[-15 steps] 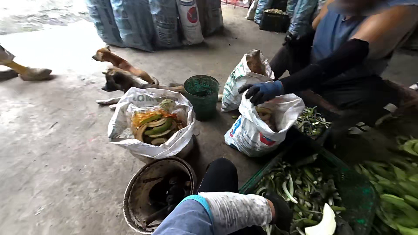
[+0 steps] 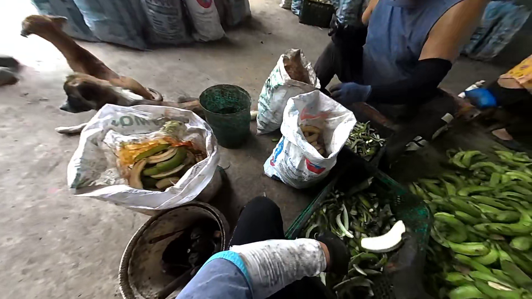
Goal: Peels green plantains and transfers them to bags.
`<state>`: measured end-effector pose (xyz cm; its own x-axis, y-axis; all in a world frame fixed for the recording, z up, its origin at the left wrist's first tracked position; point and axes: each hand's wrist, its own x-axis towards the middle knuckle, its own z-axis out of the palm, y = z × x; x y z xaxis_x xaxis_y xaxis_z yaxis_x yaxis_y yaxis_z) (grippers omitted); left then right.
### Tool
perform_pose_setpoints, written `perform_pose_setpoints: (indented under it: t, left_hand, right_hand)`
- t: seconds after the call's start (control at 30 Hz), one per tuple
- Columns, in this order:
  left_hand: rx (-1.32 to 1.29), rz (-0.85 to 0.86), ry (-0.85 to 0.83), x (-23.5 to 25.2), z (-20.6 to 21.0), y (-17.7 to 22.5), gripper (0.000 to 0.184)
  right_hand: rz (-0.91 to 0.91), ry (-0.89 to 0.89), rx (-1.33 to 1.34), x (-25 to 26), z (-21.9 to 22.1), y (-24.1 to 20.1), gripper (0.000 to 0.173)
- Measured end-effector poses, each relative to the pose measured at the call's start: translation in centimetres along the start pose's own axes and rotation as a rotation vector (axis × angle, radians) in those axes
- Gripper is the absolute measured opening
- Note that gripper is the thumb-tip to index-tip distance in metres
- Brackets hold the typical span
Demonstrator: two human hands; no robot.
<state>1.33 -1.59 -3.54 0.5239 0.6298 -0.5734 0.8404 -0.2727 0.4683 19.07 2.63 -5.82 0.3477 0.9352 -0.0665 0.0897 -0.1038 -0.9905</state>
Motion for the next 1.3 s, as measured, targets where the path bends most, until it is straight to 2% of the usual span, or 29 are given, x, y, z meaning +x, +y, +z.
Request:
perform_pose_setpoints:
  t: [0.13, 0.23, 0.37, 0.47, 0.5, 0.57, 0.67, 0.77, 0.87, 0.97, 1.07, 1.17, 1.23, 1.27, 1.3]
  left_hand:
    - [-0.001, 0.016, -0.023, -1.0, -0.5, 0.5, 0.036]
    - [-0.018, 0.037, -0.008, -1.3, -0.5, 0.7, 0.034]
    - [-0.058, 0.041, -0.022, -1.8, -1.1, 0.5, 0.033]
    - [-0.089, 0.055, -0.006, -2.3, -1.6, 0.2, 0.032]
    - [-0.113, 0.063, 0.006, -2.4, -1.7, 0.1, 0.033]
    - [-0.156, 0.088, 0.034, -2.6, -2.0, -0.2, 0.032]
    - [-0.21, 0.102, 0.067, -3.1, -2.5, -0.4, 0.033]
    - [-0.208, 0.139, 0.022, -3.6, -3.3, -0.5, 0.036]
    - [-0.244, 0.134, -0.045, -3.8, -3.5, -0.3, 0.038]
    - [-0.381, 0.061, -0.025, -3.3, -2.8, -0.1, 0.042]
    - [-0.325, 0.089, -0.042, -2.7, -2.6, -0.2, 0.042]
    - [-0.281, 0.099, -0.045, -2.2, -2.5, -0.4, 0.042]
    - [-0.289, 0.089, -0.041, -2.6, -2.8, -0.6, 0.043]
    - [-0.3, 0.082, -0.052, -2.9, -3.1, -0.7, 0.044]
    - [-0.298, 0.08, -0.062, -3.2, -3.4, -0.7, 0.044]
  right_hand:
    - [-0.185, -0.087, 0.106, 2.7, 5.4, -8.6, 0.047]
    - [-0.325, -0.143, 0.068, 5.2, 9.6, -14.8, 0.046]
    - [-0.427, -0.326, -0.197, 7.2, 13.6, -21.0, 0.041]
    - [-0.533, -0.396, -0.419, 8.7, 15.7, -22.7, 0.033]
    - [-0.601, -0.392, -0.509, 9.2, 16.0, -22.6, 0.037]
    - [-0.603, -0.396, -0.631, 9.6, 17.4, -21.9, 0.04]
    - [-0.474, -0.409, -0.793, 11.3, 18.9, -18.8, 0.041]
    - [-0.328, -0.404, -0.81, 12.3, 20.3, -16.4, 0.048]
    - [-0.235, -0.369, -0.833, 12.4, 21.6, -15.2, 0.061]
    - [-0.159, -0.331, -0.826, 13.7, 23.6, -13.3, 0.08]
    - [-0.113, -0.315, -0.96, 14.1, 25.0, -12.3, 0.09]
    - [-0.146, -0.293, -1.051, 15.3, 24.5, -12.1, 0.075]
    - [-0.215, -0.376, -1.216, 16.5, 22.7, -13.0, 0.049]
    - [-0.222, -0.406, -1.249, 17.0, 21.7, -13.5, 0.043]
    - [-0.21, -0.42, -1.17, 17.5, 20.4, -13.7, 0.042]
